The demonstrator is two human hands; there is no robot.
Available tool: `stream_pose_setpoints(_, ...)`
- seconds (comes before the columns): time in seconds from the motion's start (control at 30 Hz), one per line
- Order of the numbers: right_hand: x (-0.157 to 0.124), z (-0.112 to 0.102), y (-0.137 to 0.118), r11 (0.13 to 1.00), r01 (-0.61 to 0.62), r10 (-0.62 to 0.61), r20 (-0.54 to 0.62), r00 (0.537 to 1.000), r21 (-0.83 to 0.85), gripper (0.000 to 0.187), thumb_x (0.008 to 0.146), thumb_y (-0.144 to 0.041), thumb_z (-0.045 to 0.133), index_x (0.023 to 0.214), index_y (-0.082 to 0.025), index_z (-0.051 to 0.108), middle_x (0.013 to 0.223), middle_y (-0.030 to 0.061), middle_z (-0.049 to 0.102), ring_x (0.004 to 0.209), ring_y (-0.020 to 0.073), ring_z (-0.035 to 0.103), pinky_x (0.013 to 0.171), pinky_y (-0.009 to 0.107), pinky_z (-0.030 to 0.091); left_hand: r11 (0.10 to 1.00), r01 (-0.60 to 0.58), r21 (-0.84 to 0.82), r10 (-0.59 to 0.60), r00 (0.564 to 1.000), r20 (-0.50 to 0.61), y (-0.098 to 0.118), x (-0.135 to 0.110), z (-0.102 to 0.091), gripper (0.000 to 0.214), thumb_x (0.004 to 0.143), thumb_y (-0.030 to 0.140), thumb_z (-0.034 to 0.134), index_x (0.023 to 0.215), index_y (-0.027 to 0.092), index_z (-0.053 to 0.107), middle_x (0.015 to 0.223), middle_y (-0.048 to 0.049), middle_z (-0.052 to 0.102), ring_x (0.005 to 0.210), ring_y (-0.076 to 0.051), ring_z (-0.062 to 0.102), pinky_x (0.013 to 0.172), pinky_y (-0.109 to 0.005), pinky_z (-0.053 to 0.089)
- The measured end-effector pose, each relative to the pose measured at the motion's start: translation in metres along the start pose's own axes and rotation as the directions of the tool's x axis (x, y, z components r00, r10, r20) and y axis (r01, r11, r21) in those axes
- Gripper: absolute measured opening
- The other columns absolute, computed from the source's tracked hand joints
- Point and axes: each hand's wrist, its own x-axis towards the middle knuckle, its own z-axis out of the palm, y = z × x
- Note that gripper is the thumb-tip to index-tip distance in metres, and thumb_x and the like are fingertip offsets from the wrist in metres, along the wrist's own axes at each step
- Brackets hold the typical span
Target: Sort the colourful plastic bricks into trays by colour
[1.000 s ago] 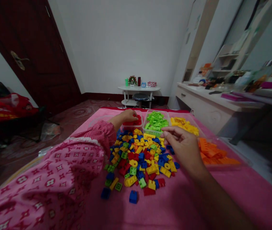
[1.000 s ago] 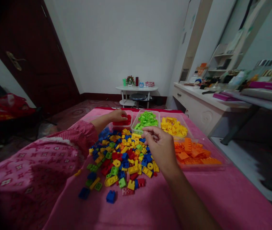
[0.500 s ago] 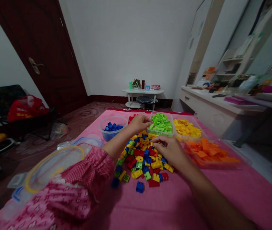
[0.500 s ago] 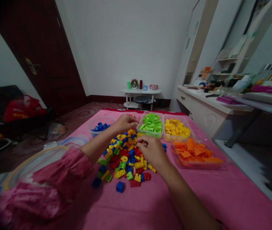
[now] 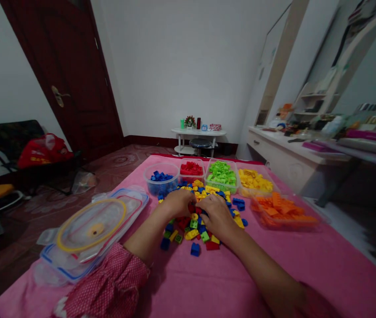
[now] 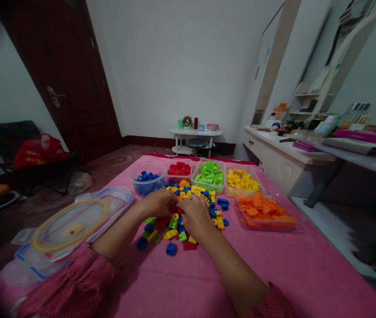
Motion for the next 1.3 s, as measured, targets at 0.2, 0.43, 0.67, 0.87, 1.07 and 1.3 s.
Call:
stream_pose_setpoints(0.2,0.002,-0.008,0.005,0.996,-0.035,0.048,-0.153,0.987,0.083,0.024,0.074,-0.017,0.060,0.097,-0.021,0.065,0.093,0.0060,0.065,0.094,0.0232,0.052,0.087,0.039,0.037,0.946,0.072,-0.317,-0.081,0.997,-0.017,-0.003,0.007,0.001,0.023,0.065,0.016,0.059,0.084,0.017,0.071,0.065,-0.0020,0.065,0.058,-0.014,0.056,0.054,-0.022,0.040)
stream_pose_setpoints(0.43,0.008,-0.013,0.020,0.878,-0.142,0.256,-0.197,0.946,0.457,0.038,0.075,-0.013,0.050,0.110,-0.020,0.061,0.100,0.0055,0.061,0.069,0.0138,0.056,0.063,0.028,0.046,0.498,0.148,-0.854,-0.181,0.981,0.065,0.014,0.008,-0.003,0.041,0.074,0.029,0.061,0.112,0.013,0.057,0.068,-0.0015,0.061,0.055,-0.011,0.057,0.048,-0.019,0.043)
stream_pose_setpoints(0.67,0.009,-0.016,0.018,0.784,-0.148,0.262,-0.104,0.960,0.603,0.032,0.073,-0.020,0.057,0.104,-0.018,0.065,0.104,0.0059,0.064,0.079,0.0156,0.058,0.070,0.029,0.047,0.406,0.088,-0.910,-0.195,0.981,0.007,0.024,0.010,0.004,0.057,0.065,0.034,0.073,0.113,0.009,0.055,0.061,0.0000,0.060,0.049,-0.009,0.053,0.047,-0.018,0.041)
stream_pose_setpoints(0.87,0.012,-0.006,0.025,0.618,-0.264,0.334,0.057,0.941,0.740,0.033,0.076,-0.030,0.057,0.106,-0.018,0.062,0.090,0.0047,0.068,0.058,0.0131,0.058,0.050,0.024,0.045,0.455,0.055,-0.889,-0.311,0.945,-0.101,0.017,0.017,0.007,0.035,0.075,0.040,0.061,0.093,0.011,0.065,0.064,-0.0018,0.063,0.048,-0.009,0.054,0.045,-0.018,0.037)
stream_pose_setpoints(1.07,0.084,-0.008,0.043,0.847,-0.193,0.268,-0.084,0.960,0.495,0.022,0.073,-0.028,0.061,0.090,-0.016,0.067,0.082,0.0043,0.068,0.056,0.0127,0.058,0.058,0.027,0.047,0.448,-0.010,-0.894,-0.511,0.818,-0.265,-0.008,0.019,-0.002,0.018,0.075,0.024,0.057,0.081,0.011,0.067,0.060,-0.0006,0.062,0.047,-0.007,0.051,0.047,-0.018,0.038)
stream_pose_setpoints(1.3,0.153,-0.014,0.031,0.921,-0.232,0.309,-0.225,0.924,0.311,0.048,0.078,-0.024,0.057,0.121,-0.004,0.051,0.110,0.0182,0.061,0.086,0.0176,0.059,0.079,0.031,0.043,0.421,-0.141,-0.896,-0.544,0.752,-0.373,-0.026,0.017,-0.011,0.020,0.072,0.026,0.058,0.082,0.010,0.067,0.059,-0.0006,0.063,0.048,-0.008,0.051,0.048,-0.019,0.039)
